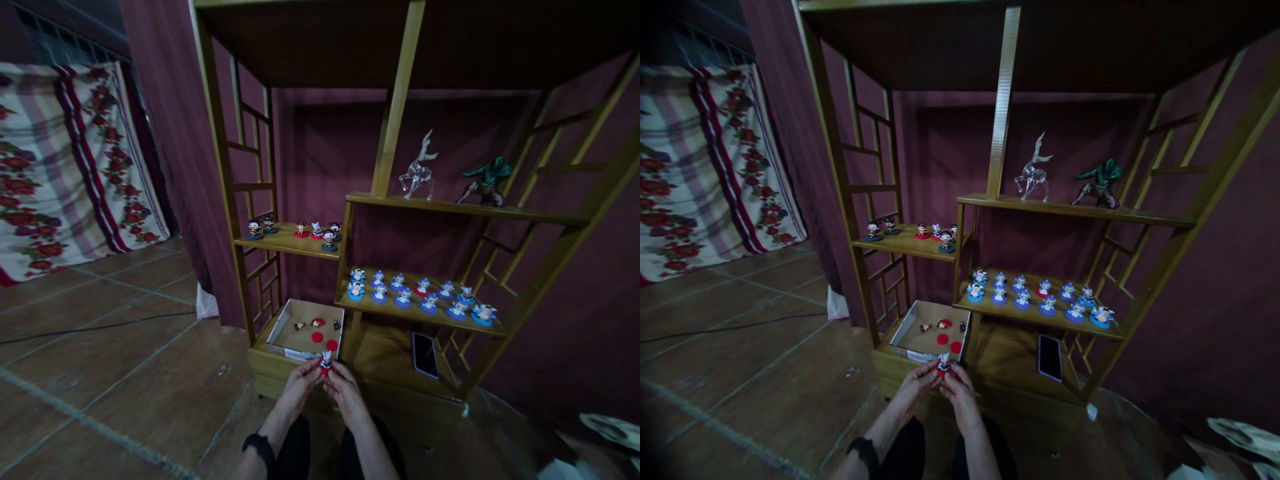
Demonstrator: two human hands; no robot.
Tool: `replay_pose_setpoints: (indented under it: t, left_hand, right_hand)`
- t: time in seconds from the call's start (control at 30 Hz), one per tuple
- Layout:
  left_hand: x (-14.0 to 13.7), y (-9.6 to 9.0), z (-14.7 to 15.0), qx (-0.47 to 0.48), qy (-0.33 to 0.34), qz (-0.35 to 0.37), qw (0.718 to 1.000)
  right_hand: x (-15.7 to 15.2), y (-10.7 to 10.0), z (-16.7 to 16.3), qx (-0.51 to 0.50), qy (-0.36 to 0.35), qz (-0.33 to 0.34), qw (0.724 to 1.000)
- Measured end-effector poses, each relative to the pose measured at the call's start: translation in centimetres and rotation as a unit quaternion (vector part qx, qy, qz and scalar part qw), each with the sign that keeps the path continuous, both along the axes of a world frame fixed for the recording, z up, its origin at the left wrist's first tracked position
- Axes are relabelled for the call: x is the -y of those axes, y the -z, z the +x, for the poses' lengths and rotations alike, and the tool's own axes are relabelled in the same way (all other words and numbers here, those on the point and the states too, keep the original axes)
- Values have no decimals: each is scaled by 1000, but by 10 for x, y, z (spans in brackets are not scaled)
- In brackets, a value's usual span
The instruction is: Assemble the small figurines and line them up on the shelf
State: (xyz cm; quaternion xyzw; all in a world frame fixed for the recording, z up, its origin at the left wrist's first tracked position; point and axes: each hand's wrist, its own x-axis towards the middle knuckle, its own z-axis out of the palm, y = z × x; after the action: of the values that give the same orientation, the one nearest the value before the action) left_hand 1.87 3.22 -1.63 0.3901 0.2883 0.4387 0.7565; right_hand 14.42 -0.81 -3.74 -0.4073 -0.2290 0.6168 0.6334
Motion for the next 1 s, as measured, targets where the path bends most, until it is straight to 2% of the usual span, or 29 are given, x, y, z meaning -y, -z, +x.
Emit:
replay_pose_setpoints:
  t: [0.13, 0.4, 0.63, 1.0]
  left_hand:
    - [3, -1, 0, -16, 5, 18, 1000]
    - [1, 3, 1, -20, -30, 30, 999]
    - [2, 2, -1, -15, -5, -3, 1000]
    - [-1, 5, -1, 18, 12, -27, 999]
  right_hand:
    - [1, -1, -1, 29, 9, 6, 1000]
    - [-1, 1, -1, 35, 6, 4, 999]
    - [-4, 10, 1, 15, 22, 7, 1000]
    - [0, 2, 2, 11, 15, 20, 1000]
